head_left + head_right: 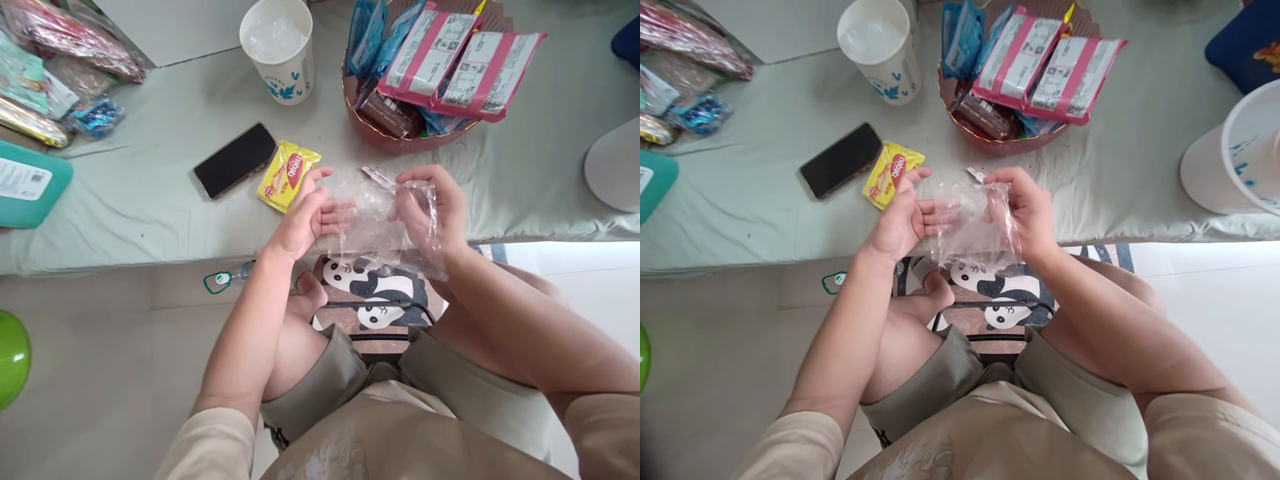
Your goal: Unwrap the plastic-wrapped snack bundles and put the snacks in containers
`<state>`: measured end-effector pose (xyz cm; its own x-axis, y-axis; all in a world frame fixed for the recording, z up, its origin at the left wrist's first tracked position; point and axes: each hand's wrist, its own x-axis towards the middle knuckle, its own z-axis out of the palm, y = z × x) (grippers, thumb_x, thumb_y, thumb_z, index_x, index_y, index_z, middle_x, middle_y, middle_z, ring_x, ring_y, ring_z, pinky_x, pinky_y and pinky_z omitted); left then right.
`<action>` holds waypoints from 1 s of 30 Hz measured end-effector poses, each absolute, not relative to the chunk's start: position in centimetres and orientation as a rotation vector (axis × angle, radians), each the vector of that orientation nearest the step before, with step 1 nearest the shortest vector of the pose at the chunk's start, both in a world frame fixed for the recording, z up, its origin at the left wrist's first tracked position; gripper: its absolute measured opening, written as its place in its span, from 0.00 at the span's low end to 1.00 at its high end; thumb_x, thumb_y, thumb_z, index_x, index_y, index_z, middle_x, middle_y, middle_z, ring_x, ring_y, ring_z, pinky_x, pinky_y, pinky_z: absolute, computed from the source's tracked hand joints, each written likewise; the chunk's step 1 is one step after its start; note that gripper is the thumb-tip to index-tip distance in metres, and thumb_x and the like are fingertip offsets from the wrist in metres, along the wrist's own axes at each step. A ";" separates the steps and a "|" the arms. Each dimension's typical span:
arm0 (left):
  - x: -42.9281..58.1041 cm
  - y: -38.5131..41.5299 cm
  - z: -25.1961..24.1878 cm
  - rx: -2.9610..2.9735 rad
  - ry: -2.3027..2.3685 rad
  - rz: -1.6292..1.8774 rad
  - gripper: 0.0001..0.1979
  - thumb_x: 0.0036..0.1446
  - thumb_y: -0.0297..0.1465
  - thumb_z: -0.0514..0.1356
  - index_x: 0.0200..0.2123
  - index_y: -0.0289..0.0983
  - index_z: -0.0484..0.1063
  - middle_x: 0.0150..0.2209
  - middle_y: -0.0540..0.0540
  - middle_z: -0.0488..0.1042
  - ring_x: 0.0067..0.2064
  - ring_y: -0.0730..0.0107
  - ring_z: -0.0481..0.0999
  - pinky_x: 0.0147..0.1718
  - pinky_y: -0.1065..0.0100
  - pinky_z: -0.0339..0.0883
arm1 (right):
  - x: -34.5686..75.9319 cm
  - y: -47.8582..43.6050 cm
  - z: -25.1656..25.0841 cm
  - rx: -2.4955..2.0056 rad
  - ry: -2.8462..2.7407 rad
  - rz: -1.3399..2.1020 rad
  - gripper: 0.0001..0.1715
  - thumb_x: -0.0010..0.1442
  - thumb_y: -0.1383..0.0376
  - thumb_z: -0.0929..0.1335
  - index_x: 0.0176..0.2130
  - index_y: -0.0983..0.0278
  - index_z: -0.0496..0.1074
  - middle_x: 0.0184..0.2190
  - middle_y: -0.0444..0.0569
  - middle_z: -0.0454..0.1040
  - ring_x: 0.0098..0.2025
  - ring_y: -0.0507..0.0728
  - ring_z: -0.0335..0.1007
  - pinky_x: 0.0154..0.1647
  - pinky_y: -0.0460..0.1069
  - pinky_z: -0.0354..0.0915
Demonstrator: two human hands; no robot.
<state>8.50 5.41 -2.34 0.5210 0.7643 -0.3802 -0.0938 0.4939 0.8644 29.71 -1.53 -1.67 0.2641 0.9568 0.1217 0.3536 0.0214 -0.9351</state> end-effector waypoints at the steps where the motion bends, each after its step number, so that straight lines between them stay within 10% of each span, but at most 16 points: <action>1: 8.8 5.2 -2.4 0.894 0.859 0.602 0.33 0.55 0.48 0.67 0.58 0.47 0.58 0.43 0.45 0.84 0.43 0.57 0.87 0.43 0.59 0.80 | 29.7 -1.4 -2.0 -1.531 -1.294 0.627 0.04 0.63 0.64 0.69 0.41 0.57 0.71 0.20 0.37 0.70 0.22 0.51 0.66 0.30 0.49 0.63; 8: 9.9 4.4 -2.2 0.837 0.871 0.616 0.25 0.52 0.49 0.71 0.37 0.40 0.63 0.46 0.44 0.82 0.52 0.54 0.84 0.46 0.60 0.79 | 29.2 -1.0 -3.9 -1.532 -1.354 0.157 0.11 0.57 0.59 0.68 0.28 0.56 0.60 0.22 0.39 0.68 0.22 0.53 0.70 0.25 0.49 0.63; 14: 9.9 5.0 -3.4 1.021 0.950 0.884 0.30 0.49 0.54 0.73 0.43 0.43 0.66 0.52 0.46 0.78 0.52 0.58 0.83 0.46 0.60 0.77 | 29.5 -0.7 -4.7 -1.554 -1.305 0.263 0.09 0.60 0.60 0.69 0.33 0.56 0.62 0.27 0.40 0.68 0.26 0.54 0.73 0.28 0.50 0.61; 20: 9.6 5.6 -4.2 1.339 0.900 0.889 0.26 0.57 0.57 0.67 0.30 0.39 0.75 0.37 0.46 0.78 0.55 0.57 0.80 0.51 0.62 0.73 | 29.3 -0.3 -4.2 -1.478 -1.353 0.265 0.10 0.57 0.66 0.70 0.31 0.57 0.62 0.25 0.38 0.65 0.23 0.52 0.67 0.27 0.49 0.60; 30: 9.4 6.4 -3.8 1.074 0.987 1.010 0.19 0.56 0.49 0.70 0.36 0.41 0.73 0.53 0.47 0.79 0.46 0.63 0.84 0.40 0.63 0.79 | 29.7 -0.2 -3.9 -1.564 -1.467 0.216 0.08 0.56 0.68 0.67 0.34 0.56 0.64 0.22 0.37 0.64 0.21 0.51 0.61 0.27 0.50 0.57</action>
